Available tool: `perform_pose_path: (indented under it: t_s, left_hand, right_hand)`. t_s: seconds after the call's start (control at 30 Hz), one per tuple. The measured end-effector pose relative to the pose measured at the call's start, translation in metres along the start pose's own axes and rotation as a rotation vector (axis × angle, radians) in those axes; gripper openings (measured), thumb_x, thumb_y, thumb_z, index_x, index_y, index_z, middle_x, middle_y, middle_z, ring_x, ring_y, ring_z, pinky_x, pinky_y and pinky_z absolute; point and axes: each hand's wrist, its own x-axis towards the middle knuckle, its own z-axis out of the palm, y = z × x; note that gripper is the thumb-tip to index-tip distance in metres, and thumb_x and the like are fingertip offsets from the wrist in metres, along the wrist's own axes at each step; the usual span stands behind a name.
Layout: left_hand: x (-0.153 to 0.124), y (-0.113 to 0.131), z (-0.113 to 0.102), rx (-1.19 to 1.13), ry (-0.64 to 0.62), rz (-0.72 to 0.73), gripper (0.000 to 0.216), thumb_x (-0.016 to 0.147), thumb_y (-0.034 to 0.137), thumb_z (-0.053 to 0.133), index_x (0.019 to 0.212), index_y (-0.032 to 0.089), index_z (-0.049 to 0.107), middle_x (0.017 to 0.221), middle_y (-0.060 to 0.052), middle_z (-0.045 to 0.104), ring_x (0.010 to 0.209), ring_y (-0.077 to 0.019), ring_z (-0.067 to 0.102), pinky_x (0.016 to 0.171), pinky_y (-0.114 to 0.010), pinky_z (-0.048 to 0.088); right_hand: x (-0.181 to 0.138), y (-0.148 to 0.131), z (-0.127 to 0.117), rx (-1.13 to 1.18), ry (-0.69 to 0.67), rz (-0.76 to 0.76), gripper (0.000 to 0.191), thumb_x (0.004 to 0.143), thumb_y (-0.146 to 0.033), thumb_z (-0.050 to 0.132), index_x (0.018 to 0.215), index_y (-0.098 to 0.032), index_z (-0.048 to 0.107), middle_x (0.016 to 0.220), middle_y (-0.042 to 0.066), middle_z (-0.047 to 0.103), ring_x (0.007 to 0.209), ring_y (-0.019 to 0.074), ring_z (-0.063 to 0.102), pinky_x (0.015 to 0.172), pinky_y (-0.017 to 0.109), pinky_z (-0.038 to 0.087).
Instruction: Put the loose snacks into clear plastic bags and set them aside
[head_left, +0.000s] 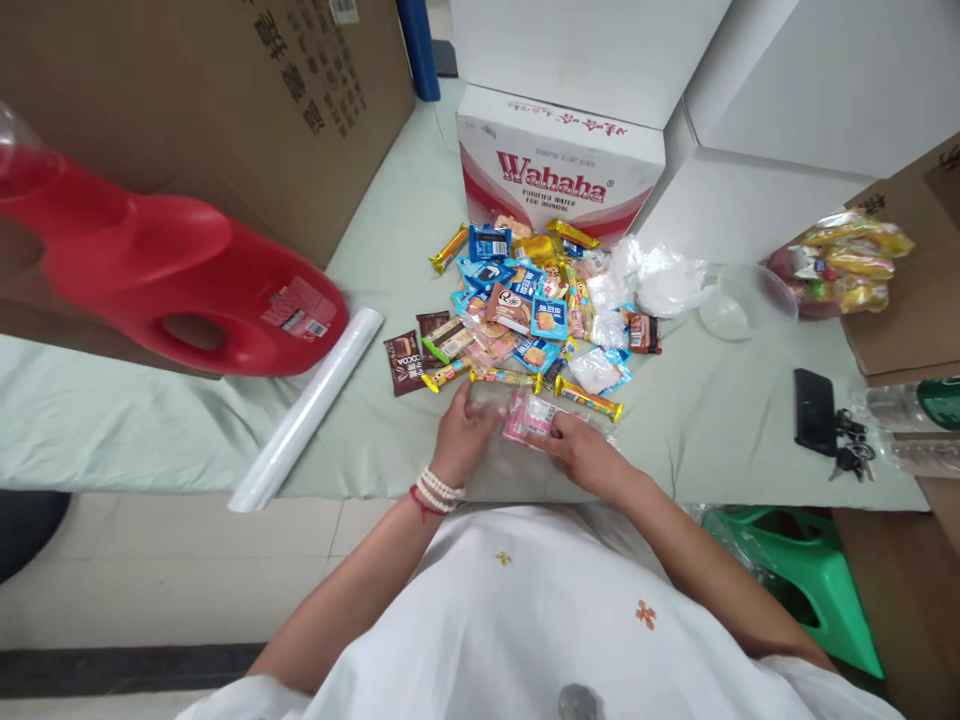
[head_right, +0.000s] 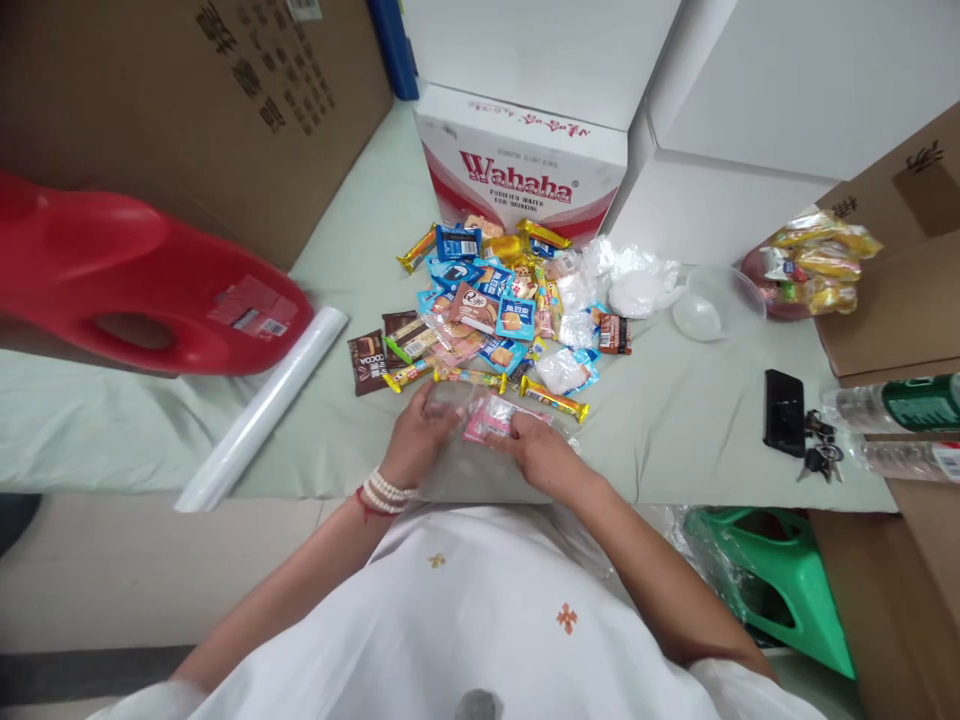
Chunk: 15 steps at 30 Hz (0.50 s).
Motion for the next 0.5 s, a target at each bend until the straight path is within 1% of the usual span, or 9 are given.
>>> perform_pose_path:
  t_s: [0.03, 0.1, 0.17, 0.2, 0.3, 0.37, 0.43, 0.47, 0.5]
  left_hand:
    - [0.008, 0.002, 0.002, -0.027, -0.002, -0.010, 0.074, 0.070, 0.042, 0.081, 0.136, 0.016, 0.062, 0.073, 0.004, 0.061, 0.060, -0.0118, 0.052, 0.058, -0.024, 0.043]
    - [0.023, 0.008, 0.004, -0.076, -0.019, -0.040, 0.048, 0.070, 0.039, 0.076, 0.111, 0.014, 0.073, 0.058, 0.007, 0.051, 0.051, -0.0100, 0.044, 0.050, -0.023, 0.034]
    - [0.032, 0.014, 0.006, -0.107, -0.061, -0.072, 0.031, 0.068, 0.037, 0.073, 0.090, 0.014, 0.072, 0.054, 0.007, 0.050, 0.045, -0.0093, 0.041, 0.045, -0.023, 0.030]
    - [0.034, 0.017, 0.007, -0.118, -0.083, -0.081, 0.027, 0.068, 0.037, 0.072, 0.084, 0.015, 0.070, 0.053, 0.006, 0.051, 0.044, -0.0094, 0.041, 0.044, -0.023, 0.030]
    - [0.033, 0.028, 0.015, -0.144, -0.135, -0.086, 0.021, 0.071, 0.038, 0.067, 0.077, 0.018, 0.063, 0.052, 0.006, 0.052, 0.043, -0.0106, 0.045, 0.044, -0.023, 0.033]
    - [0.027, 0.035, 0.022, -0.114, -0.177, -0.063, 0.021, 0.078, 0.040, 0.061, 0.076, 0.019, 0.060, 0.054, 0.004, 0.054, 0.045, -0.0123, 0.050, 0.045, -0.024, 0.035]
    - [0.021, 0.041, 0.030, 0.035, -0.224, 0.025, 0.031, 0.089, 0.045, 0.049, 0.074, 0.020, 0.060, 0.056, 0.001, 0.056, 0.050, -0.0154, 0.055, 0.049, -0.026, 0.039]
    - [0.018, 0.043, 0.034, 0.121, -0.235, 0.076, 0.036, 0.092, 0.048, 0.045, 0.073, 0.021, 0.059, 0.058, -0.001, 0.057, 0.055, -0.0172, 0.058, 0.053, -0.028, 0.042]
    - [0.016, 0.045, 0.038, 0.211, -0.230, 0.123, 0.038, 0.093, 0.051, 0.046, 0.071, 0.022, 0.058, 0.061, -0.002, 0.058, 0.061, -0.0189, 0.060, 0.058, -0.029, 0.044]
  right_hand:
    - [0.000, 0.000, 0.000, 0.013, -0.003, 0.012, 0.043, 0.101, -0.016, 0.048, 0.137, -0.028, 0.068, 0.088, 0.004, 0.052, 0.077, 0.0183, 0.039, 0.069, 0.028, 0.032]
    - [0.000, -0.001, 0.000, 0.028, -0.011, 0.030, 0.043, 0.101, -0.017, 0.049, 0.138, -0.028, 0.068, 0.088, 0.004, 0.052, 0.077, 0.0180, 0.039, 0.069, 0.027, 0.032]
    - [0.000, -0.001, 0.000, 0.020, -0.012, 0.033, 0.043, 0.100, -0.016, 0.049, 0.137, -0.028, 0.068, 0.088, 0.004, 0.052, 0.077, 0.0180, 0.040, 0.069, 0.027, 0.033]
    - [0.000, -0.002, 0.001, 0.009, -0.008, 0.031, 0.044, 0.100, -0.015, 0.049, 0.136, -0.028, 0.068, 0.089, 0.004, 0.052, 0.078, 0.0181, 0.040, 0.069, 0.027, 0.032]
    - [0.001, -0.005, 0.002, -0.030, 0.018, 0.016, 0.043, 0.102, -0.017, 0.047, 0.136, -0.030, 0.069, 0.090, 0.004, 0.052, 0.078, 0.0186, 0.040, 0.068, 0.028, 0.031]
    - [0.001, -0.007, 0.002, -0.049, 0.027, 0.004, 0.042, 0.104, -0.019, 0.046, 0.137, -0.031, 0.068, 0.089, 0.004, 0.052, 0.077, 0.0184, 0.039, 0.068, 0.028, 0.030]
    - [0.003, -0.008, 0.002, -0.058, 0.025, -0.002, 0.041, 0.105, -0.021, 0.045, 0.137, -0.031, 0.068, 0.088, 0.004, 0.052, 0.075, 0.0180, 0.037, 0.068, 0.028, 0.030]
    - [0.003, -0.008, 0.002, -0.056, 0.025, 0.001, 0.040, 0.106, -0.022, 0.044, 0.136, -0.030, 0.069, 0.088, 0.004, 0.052, 0.075, 0.0180, 0.037, 0.068, 0.028, 0.030]
    - [0.004, -0.008, 0.002, -0.050, 0.023, 0.006, 0.039, 0.106, -0.023, 0.044, 0.134, -0.029, 0.070, 0.088, 0.004, 0.052, 0.075, 0.0181, 0.037, 0.069, 0.028, 0.031]
